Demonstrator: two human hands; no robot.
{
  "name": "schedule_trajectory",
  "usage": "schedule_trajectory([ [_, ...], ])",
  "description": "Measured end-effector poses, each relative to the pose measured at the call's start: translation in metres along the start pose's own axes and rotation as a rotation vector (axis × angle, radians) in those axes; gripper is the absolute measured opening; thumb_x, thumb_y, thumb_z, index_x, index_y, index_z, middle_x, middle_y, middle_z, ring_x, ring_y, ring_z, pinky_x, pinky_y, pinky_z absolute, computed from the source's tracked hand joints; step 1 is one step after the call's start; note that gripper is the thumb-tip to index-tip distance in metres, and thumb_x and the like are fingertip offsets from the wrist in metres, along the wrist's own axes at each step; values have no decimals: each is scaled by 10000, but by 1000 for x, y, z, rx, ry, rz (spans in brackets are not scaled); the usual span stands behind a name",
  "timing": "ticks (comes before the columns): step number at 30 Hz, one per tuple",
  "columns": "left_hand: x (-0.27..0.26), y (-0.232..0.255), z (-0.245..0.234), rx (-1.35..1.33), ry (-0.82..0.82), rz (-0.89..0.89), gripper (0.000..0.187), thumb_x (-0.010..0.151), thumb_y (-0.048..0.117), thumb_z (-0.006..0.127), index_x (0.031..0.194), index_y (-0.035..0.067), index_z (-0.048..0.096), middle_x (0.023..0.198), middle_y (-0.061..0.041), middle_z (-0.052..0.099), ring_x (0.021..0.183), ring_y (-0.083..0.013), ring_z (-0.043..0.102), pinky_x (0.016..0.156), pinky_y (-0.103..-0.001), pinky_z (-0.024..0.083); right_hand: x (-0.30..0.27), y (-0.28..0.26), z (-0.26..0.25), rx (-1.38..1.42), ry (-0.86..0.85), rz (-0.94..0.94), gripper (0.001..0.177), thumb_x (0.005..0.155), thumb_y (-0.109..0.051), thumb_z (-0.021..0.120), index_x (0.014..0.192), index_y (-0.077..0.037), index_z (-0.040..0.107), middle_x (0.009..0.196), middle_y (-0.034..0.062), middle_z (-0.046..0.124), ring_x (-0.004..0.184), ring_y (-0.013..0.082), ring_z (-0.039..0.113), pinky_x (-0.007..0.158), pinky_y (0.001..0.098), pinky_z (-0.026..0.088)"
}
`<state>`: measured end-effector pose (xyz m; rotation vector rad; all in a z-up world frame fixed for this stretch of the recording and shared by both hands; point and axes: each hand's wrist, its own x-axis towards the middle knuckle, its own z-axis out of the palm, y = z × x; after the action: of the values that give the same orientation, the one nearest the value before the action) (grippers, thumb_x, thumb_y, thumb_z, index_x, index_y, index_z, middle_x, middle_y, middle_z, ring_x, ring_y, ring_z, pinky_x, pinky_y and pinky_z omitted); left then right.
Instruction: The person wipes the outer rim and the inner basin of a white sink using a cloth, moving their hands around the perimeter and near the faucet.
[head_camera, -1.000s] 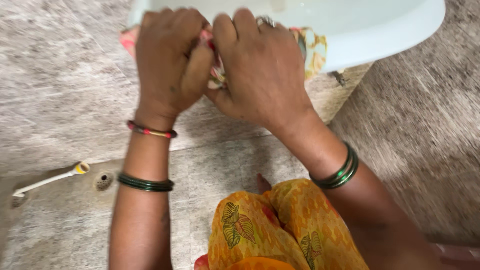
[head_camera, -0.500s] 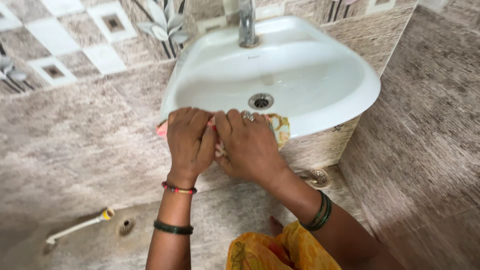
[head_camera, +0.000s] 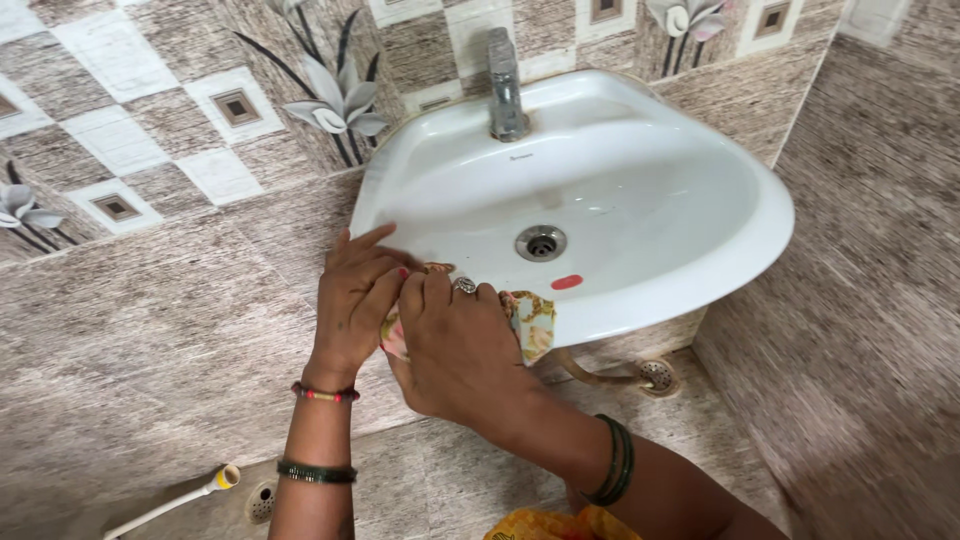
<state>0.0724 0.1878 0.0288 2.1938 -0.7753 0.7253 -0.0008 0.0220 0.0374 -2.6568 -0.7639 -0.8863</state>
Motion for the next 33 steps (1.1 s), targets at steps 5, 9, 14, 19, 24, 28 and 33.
schedule_trajectory([
  [5,21,-56,-3,-82,-26,64,189,905,111,606,831,33,761,1291,-94,725,1452,-320,464,1267,-514,128,28,-25,15,-5,-57,89,733,881,-462,645,1298,122,497,1002,200,577,771,263,643,634,441,480],
  [9,23,-94,4,-283,-2,-121,171,930,99,627,877,2,758,1372,-118,677,1496,-289,355,1249,-436,205,49,-41,26,-97,-75,173,781,817,-505,640,1272,113,498,1017,204,572,818,265,636,713,465,482],
  [14,5,-95,10,-382,65,-40,198,990,146,579,1023,5,713,1457,-112,641,1443,-271,519,1355,-423,195,42,-33,28,-34,-128,104,826,847,-495,627,1324,161,468,1029,220,578,816,276,629,678,463,485],
  [19,-24,-30,14,-271,160,-155,315,1077,202,460,1059,32,725,1505,-101,547,1544,-290,268,1259,-452,234,13,-7,23,64,94,-8,708,921,-487,574,1319,96,519,1007,224,609,787,319,647,720,485,505],
  [24,-37,49,37,238,270,-67,340,1093,209,413,1104,63,720,1364,-54,663,1452,-344,481,1285,-544,177,-25,42,-5,86,-30,-169,583,981,-474,540,1267,34,569,986,211,621,736,303,637,685,460,504],
  [28,-38,99,64,394,345,-30,297,1056,174,451,1112,49,716,1243,-95,663,1368,-342,533,1283,-543,231,-51,82,-29,121,9,-227,569,974,-486,560,1236,17,593,930,156,620,716,278,616,653,445,477],
  [33,-36,137,98,513,307,53,350,915,235,543,1150,-13,620,1193,-202,614,1251,-377,558,1204,-612,253,-74,137,-39,181,150,-296,500,930,-423,541,1234,-31,606,997,148,643,715,257,608,630,402,467],
])
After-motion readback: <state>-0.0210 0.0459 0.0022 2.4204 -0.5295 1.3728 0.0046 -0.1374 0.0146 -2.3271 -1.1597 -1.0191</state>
